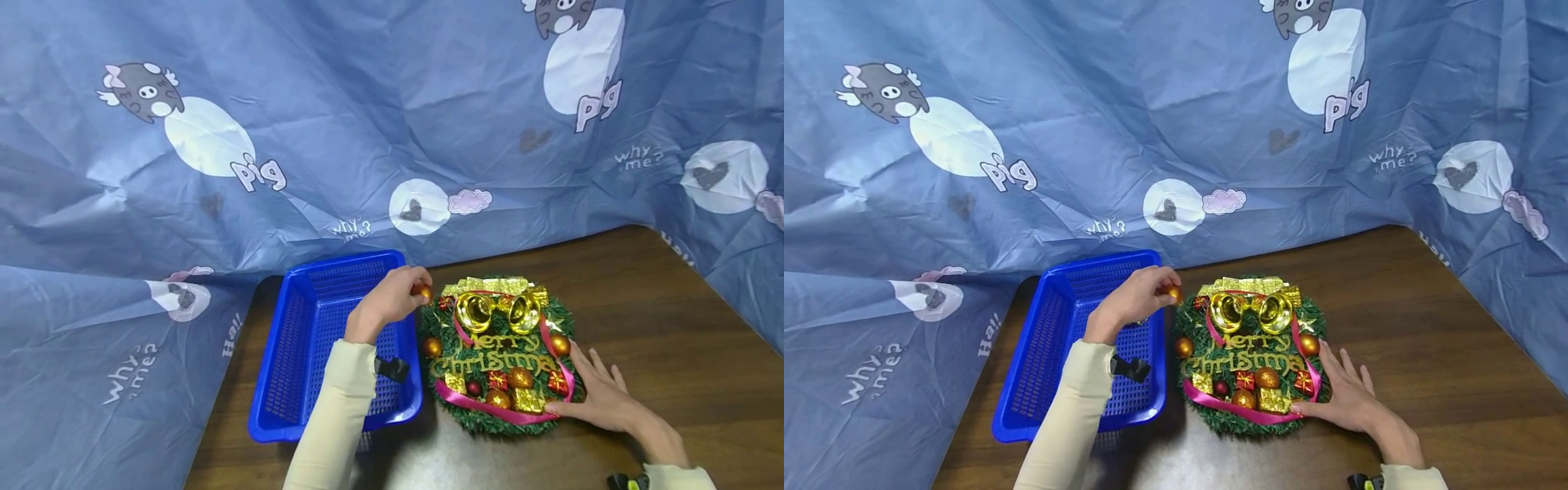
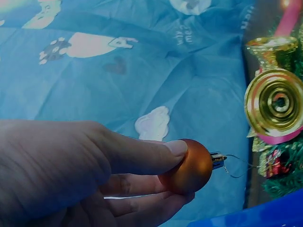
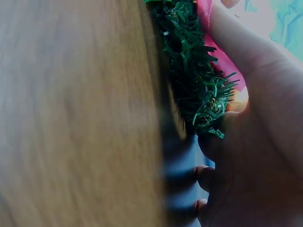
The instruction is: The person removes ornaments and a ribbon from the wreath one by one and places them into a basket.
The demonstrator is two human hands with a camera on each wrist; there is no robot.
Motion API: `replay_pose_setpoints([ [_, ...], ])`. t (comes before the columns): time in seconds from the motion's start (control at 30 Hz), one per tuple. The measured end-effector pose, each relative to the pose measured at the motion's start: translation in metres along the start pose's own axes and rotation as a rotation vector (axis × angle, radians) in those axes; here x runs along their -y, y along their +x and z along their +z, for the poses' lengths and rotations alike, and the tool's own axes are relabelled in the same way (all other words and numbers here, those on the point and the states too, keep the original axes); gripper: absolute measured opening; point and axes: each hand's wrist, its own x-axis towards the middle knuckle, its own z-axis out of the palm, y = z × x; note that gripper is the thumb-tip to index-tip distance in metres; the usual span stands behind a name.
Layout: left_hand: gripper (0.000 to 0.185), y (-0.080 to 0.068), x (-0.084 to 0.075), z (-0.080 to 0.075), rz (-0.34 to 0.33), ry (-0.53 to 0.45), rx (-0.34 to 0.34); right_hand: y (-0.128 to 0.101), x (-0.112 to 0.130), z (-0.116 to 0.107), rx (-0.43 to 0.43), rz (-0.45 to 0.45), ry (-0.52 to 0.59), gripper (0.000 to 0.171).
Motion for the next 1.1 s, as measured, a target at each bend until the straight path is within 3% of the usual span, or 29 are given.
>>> replay_pose_setpoints([
  [0.57, 0.024, -0.010, 0.021, -0.018, -0.030, 0.013, -0.087, -0.001, -0.001, -0.001, -0.002, 0.002, 0.003, 0.119],
  [1.1, 0.020, -0.026, 0.044, -0.032, -0.113, -0.036, -0.127, -0.001, 0.001, -0.001, 0.003, 0.006, 0.006, 0.118],
])
